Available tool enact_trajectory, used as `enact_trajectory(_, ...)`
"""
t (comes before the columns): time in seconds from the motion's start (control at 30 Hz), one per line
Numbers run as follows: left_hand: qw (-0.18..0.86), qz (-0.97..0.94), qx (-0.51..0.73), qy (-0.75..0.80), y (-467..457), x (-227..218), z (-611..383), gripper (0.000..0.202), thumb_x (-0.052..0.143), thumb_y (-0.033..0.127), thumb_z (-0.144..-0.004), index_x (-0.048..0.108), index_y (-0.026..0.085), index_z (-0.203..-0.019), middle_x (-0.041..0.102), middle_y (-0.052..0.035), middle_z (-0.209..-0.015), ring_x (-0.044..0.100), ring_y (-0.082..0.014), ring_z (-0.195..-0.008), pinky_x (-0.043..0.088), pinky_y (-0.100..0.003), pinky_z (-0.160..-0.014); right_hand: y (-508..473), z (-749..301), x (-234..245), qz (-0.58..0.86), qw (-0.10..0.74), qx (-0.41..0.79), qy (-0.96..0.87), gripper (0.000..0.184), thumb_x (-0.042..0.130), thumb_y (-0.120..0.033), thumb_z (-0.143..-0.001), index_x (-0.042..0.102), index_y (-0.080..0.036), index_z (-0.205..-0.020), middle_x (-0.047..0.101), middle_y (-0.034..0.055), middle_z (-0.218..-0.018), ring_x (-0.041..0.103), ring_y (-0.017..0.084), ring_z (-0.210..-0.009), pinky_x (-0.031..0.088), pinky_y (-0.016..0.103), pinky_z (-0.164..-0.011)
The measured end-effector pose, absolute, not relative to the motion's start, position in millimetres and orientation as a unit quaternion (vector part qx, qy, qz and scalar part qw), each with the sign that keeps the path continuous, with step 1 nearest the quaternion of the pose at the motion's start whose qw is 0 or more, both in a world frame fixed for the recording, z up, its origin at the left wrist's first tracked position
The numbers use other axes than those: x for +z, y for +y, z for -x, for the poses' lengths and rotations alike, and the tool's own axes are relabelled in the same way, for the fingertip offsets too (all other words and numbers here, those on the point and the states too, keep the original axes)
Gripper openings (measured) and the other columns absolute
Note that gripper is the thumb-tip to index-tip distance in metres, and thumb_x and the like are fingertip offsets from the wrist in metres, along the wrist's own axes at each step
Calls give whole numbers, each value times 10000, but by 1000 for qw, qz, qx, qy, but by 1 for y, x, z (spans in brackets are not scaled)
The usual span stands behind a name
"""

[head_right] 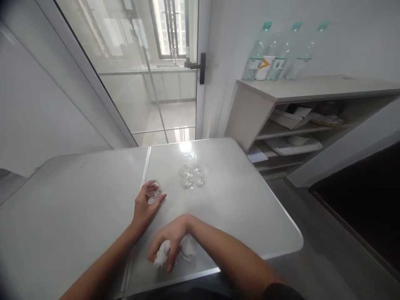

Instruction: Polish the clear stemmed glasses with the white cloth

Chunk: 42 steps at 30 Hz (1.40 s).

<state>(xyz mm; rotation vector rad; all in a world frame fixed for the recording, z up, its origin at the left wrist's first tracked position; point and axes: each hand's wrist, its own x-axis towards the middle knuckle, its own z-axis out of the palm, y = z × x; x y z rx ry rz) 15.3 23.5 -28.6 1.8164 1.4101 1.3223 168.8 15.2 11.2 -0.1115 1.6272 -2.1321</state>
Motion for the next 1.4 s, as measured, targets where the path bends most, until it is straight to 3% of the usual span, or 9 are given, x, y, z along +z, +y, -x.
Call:
enact_trajectory(0.2, 280, -724, 424, 467, 13, -26, -49, 400, 767, 227, -832, 609, 226, -1199, 720, -29, -971, 723, -178, -901, 619, -312, -808, 15, -168, 25, 83, 218, -775, 588, 452, 1019, -308, -306, 690, -183, -590, 596, -66, -556, 548, 119, -488, 443, 215, -473)
enact_trajectory(0.47, 297, -753, 332, 485, 21, -19, -97, 176, 815, 276, -787, 696, 214, -901, 782, -5, -813, 731, -166, -694, 580, -261, -675, 13, -167, 24, 193, 176, -750, 607, 408, 1008, -310, -358, 729, -151, -609, 623, -38, -613, 624, 166, -615, 540, 242, -634)
enact_trajectory(0.77, 189, -784, 282, 520, 36, -20, -121, 350, 796, 407, -800, 619, 194, -584, 630, 11, -509, 551, -132, -473, 396, -248, -526, 10, -175, 27, 166, 187, -758, 603, 361, 1012, -231, -388, 718, -146, -580, 595, -51, -601, 602, 134, -612, 506, 208, -635)
enact_trajectory(0.9, 239, -792, 264, 496, 30, -19, -120, 319, 771, 400, -816, 647, 190, -610, 629, 17, -528, 548, -121, -496, 402, -236, -539, 10, -175, 22, 181, 176, -757, 603, 313, 997, -220, -481, 715, -151, -598, 604, -47, -605, 585, 126, -603, 497, 206, -615)
enact_trajectory(1.03, 233, -777, 282, 511, 13, -6, -92, 363, 653, 397, -910, 611, 187, -618, 509, 46, -487, 473, -102, -472, 360, -227, -506, 11, -177, 22, 189, 164, -749, 614, 350, 1009, -245, -434, 709, -167, -596, 601, -44, -587, 572, 144, -554, 484, 236, -532)
enact_trajectory(1.17, 122, -775, 361, 505, 3, 46, -75, 206, 604, 297, -948, 605, 207, -762, 492, 47, -576, 470, -116, -527, 400, -246, -546, 12, -180, 18, 138, 169, -750, 624, 369, 1004, -289, -449, 716, -208, -665, 619, -71, -602, 569, 124, -520, 458, 222, -489)
enact_trajectory(1.27, 103, -846, 326, 408, 8, 91, -88, 28, 667, 245, -911, 670, 226, -930, 677, -47, -957, 645, -202, -881, 534, -346, -821, 13, -181, 17, 106, 145, -752, 635, 358, 992, -306, -472, 714, -222, -681, 620, -83, -596, 549, 111, -490, 460, 219, -492)
enact_trajectory(1.33, 77, -884, 280, 366, 15, 109, -103, 125, 716, 252, -880, 694, 252, -1003, 645, -89, -1220, 620, -281, -1125, 524, -456, -967, 13, -181, 18, 97, 143, -755, 632, 368, 993, -333, -452, 702, -225, -650, 607, -89, -579, 542, 108, -478, 457, 220, -486)
enact_trajectory(1.4, 59, -902, 247, 350, 25, 115, -118, 257, 732, 220, -862, 683, 271, -1110, 605, -97, -1300, 592, -303, -1181, 528, -497, -981, 11, -182, 17, 98, 154, -759, 625, 389, 997, -351, -432, 701, -226, -651, 607, -94, -588, 549, 107, -486, 458, 217, -490)
